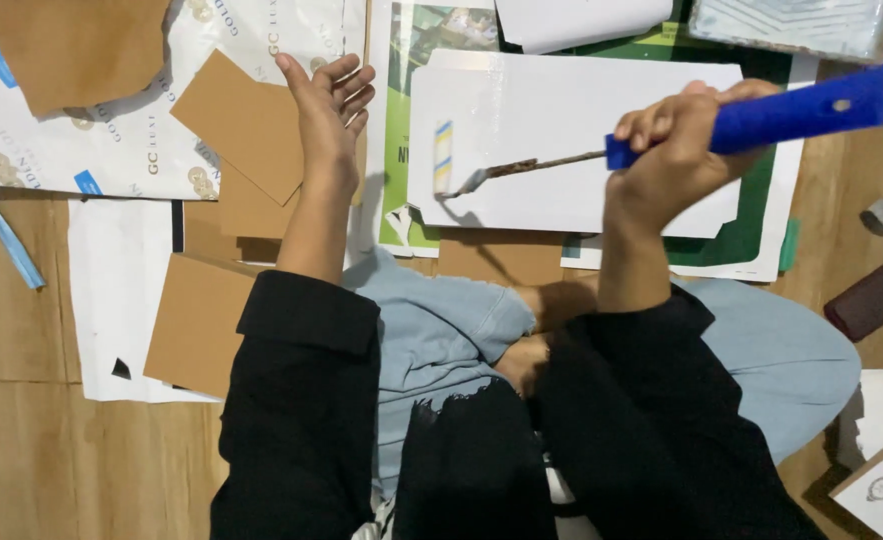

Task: The person sits on the floor and uses a small roller to apply a white adhesive to a rectangular sheet of paper. They repeatedly roll the tool over the surface to ensure even coverage, then place the coated sheet onto a stack of other papers.

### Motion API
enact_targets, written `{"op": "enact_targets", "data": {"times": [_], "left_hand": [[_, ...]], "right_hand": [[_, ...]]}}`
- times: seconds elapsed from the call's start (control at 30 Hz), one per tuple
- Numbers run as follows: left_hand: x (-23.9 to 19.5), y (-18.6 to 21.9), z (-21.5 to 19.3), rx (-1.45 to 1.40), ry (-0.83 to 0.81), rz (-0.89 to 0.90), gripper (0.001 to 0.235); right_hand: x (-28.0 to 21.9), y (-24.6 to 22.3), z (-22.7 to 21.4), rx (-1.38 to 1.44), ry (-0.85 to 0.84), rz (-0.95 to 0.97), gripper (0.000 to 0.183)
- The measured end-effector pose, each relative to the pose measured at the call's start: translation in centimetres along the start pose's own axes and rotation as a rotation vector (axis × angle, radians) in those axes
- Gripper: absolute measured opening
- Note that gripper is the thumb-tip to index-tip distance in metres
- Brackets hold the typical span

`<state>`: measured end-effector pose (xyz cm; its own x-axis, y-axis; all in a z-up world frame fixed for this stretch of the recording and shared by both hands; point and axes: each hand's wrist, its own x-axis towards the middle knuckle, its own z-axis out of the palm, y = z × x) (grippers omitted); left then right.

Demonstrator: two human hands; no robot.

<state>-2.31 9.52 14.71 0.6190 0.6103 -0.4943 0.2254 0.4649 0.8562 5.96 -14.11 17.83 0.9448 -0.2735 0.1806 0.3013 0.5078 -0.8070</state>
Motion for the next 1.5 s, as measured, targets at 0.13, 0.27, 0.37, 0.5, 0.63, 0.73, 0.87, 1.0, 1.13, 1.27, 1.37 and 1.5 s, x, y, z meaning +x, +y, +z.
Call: {"op": "enact_targets", "data": {"times": [0.13, 0.27, 0.37, 0.5, 0.63, 0.73, 0.87, 1.0, 1.13, 1.27, 1.37, 1.5], "left_hand": [[1.4, -1.1, 0.4, -0.038, -0.02, -0.007, 0.098], [1.6, -1.7, 0.2, 0.014, -0.003, -0.008, 0.095], [1.7, -1.6, -0.1, 0.036, 0.029, -0.016, 0.095], [1.9, -1.6, -0.2, 0.043, 0.028, 0.001, 0.096], [2.5, -1.9, 0.2, 0.009, 0.015, -0.035, 0.098], [3.0, -2.7, -0.1, 0.012, 0.055, -0.075, 0.091], [2.7, -2.5, -0.6, -0.024, 0.08, -0.08, 0.091], [3.3, -3.1, -0.7, 0.033, 0.06, -0.076, 0.094], [2.3, -2.8, 0.7, 0.109, 0.038, -0.087, 0.095], [1.7, -4.2, 0.8, 0.344, -0.069, -0.002, 0.09], [1.0, -3.3, 0.8, 0.683, -0.268, -0.234, 0.05], [1.4, -3.7, 1.2, 0.902, -0.336, -0.069, 0.05]], "right_hand": [[-0.6, 1.3, 2.2, 0.079, -0.008, -0.016, 0.024], [0.0, 2.9, 2.1, 0.123, -0.054, -0.014, 0.023], [1.3, 2.9, 1.7, 0.172, -0.028, 0.013, 0.026], [3.4, 4.2, 0.7, 0.197, -0.055, -0.1, 0.028], [3.9, 5.5, 2.4, 0.174, -0.037, -0.097, 0.023], [3.7, 5.3, 4.1, 0.193, -0.017, -0.007, 0.02], [5.5, 5.3, 3.8, 0.242, 0.068, -0.011, 0.015], [7.2, 7.5, 2.7, 0.078, 0.106, -0.133, 0.014], [8.6, 10.7, 0.9, 0.154, 0.158, -0.032, 0.035], [11.1, 9.8, -3.3, 0.148, 0.127, 0.014, 0.049], [14.0, 6.8, -6.1, 0.029, 0.117, -0.018, 0.022], [13.5, 3.0, -6.4, -0.073, -0.02, -0.184, 0.021]]}}
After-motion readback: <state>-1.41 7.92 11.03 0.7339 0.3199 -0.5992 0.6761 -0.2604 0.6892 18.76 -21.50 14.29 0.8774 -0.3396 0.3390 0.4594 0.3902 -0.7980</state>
